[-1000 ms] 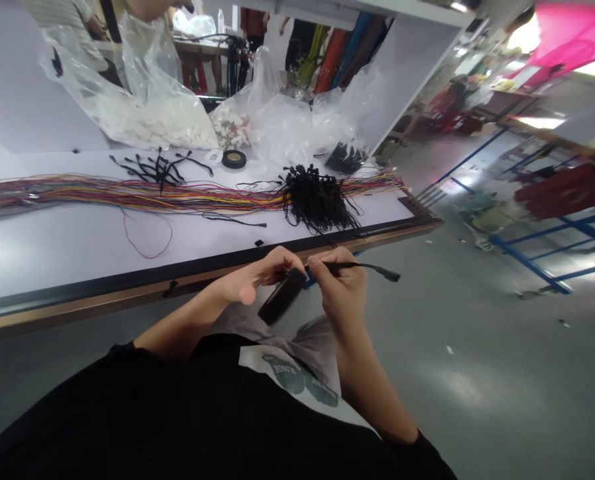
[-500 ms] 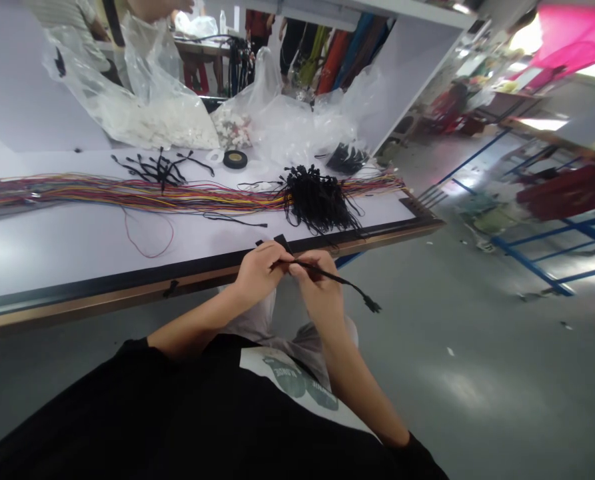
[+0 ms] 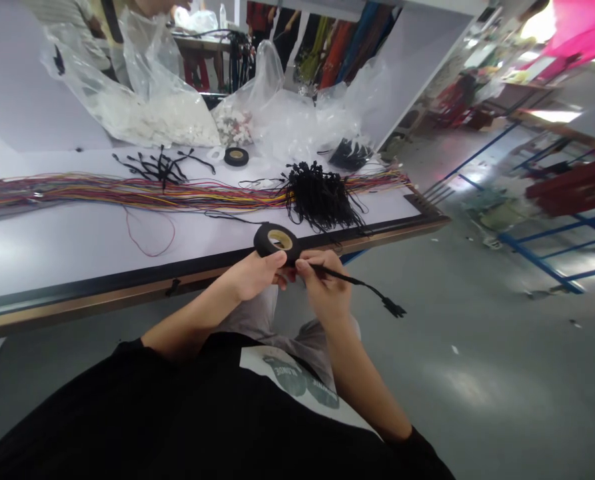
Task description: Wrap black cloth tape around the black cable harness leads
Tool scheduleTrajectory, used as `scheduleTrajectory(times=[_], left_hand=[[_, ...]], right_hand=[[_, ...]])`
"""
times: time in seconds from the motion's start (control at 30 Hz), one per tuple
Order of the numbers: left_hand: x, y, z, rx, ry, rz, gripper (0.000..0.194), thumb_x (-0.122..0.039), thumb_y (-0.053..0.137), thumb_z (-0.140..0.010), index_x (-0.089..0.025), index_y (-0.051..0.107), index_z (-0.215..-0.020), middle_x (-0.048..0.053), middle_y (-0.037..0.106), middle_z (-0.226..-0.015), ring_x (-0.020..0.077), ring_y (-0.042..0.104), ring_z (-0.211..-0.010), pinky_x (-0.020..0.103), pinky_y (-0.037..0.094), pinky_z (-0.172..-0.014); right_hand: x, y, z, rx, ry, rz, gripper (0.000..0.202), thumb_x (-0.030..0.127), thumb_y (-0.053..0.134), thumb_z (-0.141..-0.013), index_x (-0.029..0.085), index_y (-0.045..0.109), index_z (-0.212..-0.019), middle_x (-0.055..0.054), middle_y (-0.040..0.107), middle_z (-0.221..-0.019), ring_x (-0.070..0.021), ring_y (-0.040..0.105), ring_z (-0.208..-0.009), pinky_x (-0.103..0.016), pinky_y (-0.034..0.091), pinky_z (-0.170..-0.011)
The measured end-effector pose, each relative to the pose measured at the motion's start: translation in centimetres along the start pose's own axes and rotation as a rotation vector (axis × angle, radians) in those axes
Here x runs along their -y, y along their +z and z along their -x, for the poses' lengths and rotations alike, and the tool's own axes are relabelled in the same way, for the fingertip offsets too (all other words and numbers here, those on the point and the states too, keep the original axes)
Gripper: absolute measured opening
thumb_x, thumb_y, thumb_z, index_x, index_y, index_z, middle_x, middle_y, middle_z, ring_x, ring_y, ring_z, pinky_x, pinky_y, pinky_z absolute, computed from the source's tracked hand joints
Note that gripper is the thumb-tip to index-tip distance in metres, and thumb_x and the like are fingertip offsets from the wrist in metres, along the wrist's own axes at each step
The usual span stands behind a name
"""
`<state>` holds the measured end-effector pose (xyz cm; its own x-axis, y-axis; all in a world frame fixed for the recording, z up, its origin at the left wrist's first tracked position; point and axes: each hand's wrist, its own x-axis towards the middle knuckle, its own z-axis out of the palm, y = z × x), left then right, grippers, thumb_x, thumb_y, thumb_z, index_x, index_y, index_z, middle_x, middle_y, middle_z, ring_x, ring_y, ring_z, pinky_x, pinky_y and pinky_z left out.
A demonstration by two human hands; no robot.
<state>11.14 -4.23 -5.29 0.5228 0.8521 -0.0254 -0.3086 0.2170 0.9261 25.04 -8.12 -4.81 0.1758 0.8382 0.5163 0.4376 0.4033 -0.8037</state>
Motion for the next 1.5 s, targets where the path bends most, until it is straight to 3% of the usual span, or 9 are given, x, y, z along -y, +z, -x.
scheduleTrajectory(times=[0.13, 0.27, 0.4, 0.47, 0.6, 1.0, 1.1, 1.27, 1.5], left_hand=[[0.8, 0.2, -0.3, -0.053, -0.022, 0.031, 0.046, -0.062, 0.060, -0.067, -0.017, 0.053, -0.075, 0.002, 0.055, -0.065, 0.0120, 0.052, -0.056, 0.026, 0.043, -0.049], [0.7, 0.8, 0.8, -0.096, 0.215, -0.179, 0.053, -0.057, 0.074, -0.052, -0.018, 0.054, -0.082, 0.006, 0.058, -0.085, 0.0212, 0.057, -0.085, 0.035, 0.049, -0.074], [-0.3, 0.2, 1.6, 0.199, 0.413, -0.538, 0.081, -0.052, 0.084, -0.026, -0.018, 0.055, -0.094, 0.012, 0.053, -0.111, 0.0304, 0.044, -0.112, 0.043, 0.038, -0.097], [-0.5, -0.1, 1.5, 0.234, 0.364, -0.590, 0.068, -0.056, 0.079, -0.039, -0.018, 0.055, -0.089, 0.011, 0.054, -0.103, 0.0256, 0.050, -0.101, 0.039, 0.042, -0.090], [0.1, 0.5, 0.8, -0.066, 0.224, -0.578, 0.028, -0.038, 0.064, -0.069, -0.019, 0.047, -0.079, -0.002, 0.051, -0.072, 0.0102, 0.047, -0.064, 0.024, 0.042, -0.063], [0.5, 1.1, -0.1, -0.164, 0.263, -1.025, 0.017, -0.022, 0.051, -0.077, -0.018, 0.053, -0.061, 0.001, 0.058, -0.063, 0.0136, 0.053, -0.060, 0.025, 0.039, -0.061], [0.5, 1.5, 0.3, -0.194, 0.228, -0.887, 0.012, -0.022, 0.052, -0.078, -0.019, 0.054, -0.067, 0.001, 0.062, -0.066, 0.0143, 0.057, -0.063, 0.027, 0.042, -0.065], [0.7, 1.6, 0.6, -0.211, 0.048, -0.176, 0.013, -0.018, 0.060, -0.073, -0.017, 0.047, -0.074, -0.002, 0.061, -0.058, 0.0119, 0.059, -0.054, 0.026, 0.047, -0.059], [1.0, -0.2, -1.0, 0.115, -0.236, 0.355, 0.020, -0.015, 0.071, -0.057, -0.011, 0.057, -0.070, 0.000, 0.061, -0.055, 0.0057, 0.052, -0.040, 0.017, 0.040, -0.041]], right_hand=[[0.0, 0.3, 0.2, -0.011, 0.122, -0.062, 0.020, 0.028, 0.061, -0.073, 0.021, 0.049, -0.058, 0.002, 0.059, -0.064, -0.0129, 0.055, -0.061, -0.029, 0.044, -0.058], [-0.5, 0.1, -0.2, -0.077, 0.263, -0.190, 0.025, 0.029, 0.062, -0.072, 0.021, 0.046, -0.055, 0.006, 0.049, -0.052, -0.0101, 0.047, -0.050, -0.026, 0.039, -0.052], [-0.4, -1.0, -0.5, -0.061, 0.303, -0.155, 0.024, 0.028, 0.063, -0.071, 0.020, 0.047, -0.054, 0.006, 0.051, -0.054, -0.0098, 0.046, -0.051, -0.026, 0.037, -0.053], [-0.2, -1.4, -0.6, -0.055, 0.244, -0.099, 0.024, 0.026, 0.064, -0.071, 0.020, 0.048, -0.054, 0.005, 0.055, -0.057, -0.0110, 0.050, -0.056, -0.027, 0.039, -0.057], [0.5, -1.5, -0.5, -0.033, 0.087, -0.033, 0.024, 0.027, 0.063, -0.073, 0.021, 0.048, -0.055, 0.003, 0.059, -0.062, -0.0130, 0.054, -0.061, -0.029, 0.041, -0.062], [0.9, -0.8, -0.1, 0.073, 0.252, 0.120, 0.013, 0.033, 0.060, -0.075, 0.022, 0.054, -0.071, 0.005, 0.057, -0.060, -0.0124, 0.054, -0.054, -0.026, 0.042, -0.054], [0.4, -0.4, 0.0, -0.003, 0.215, 0.099, 0.014, 0.033, 0.059, -0.076, 0.022, 0.053, -0.069, 0.004, 0.056, -0.061, -0.0129, 0.055, -0.057, -0.027, 0.043, -0.055], [-0.4, 0.2, 0.2, -0.114, 0.056, 0.124, 0.016, 0.028, 0.059, -0.076, 0.022, 0.052, -0.064, 0.002, 0.061, -0.068, -0.0133, 0.057, -0.065, -0.028, 0.045, -0.061], [-0.7, 0.0, 0.2, -0.077, 0.088, -0.050, 0.019, 0.030, 0.063, -0.074, 0.021, 0.054, -0.060, 0.002, 0.064, -0.070, -0.0137, 0.058, -0.068, -0.030, 0.043, -0.066]])
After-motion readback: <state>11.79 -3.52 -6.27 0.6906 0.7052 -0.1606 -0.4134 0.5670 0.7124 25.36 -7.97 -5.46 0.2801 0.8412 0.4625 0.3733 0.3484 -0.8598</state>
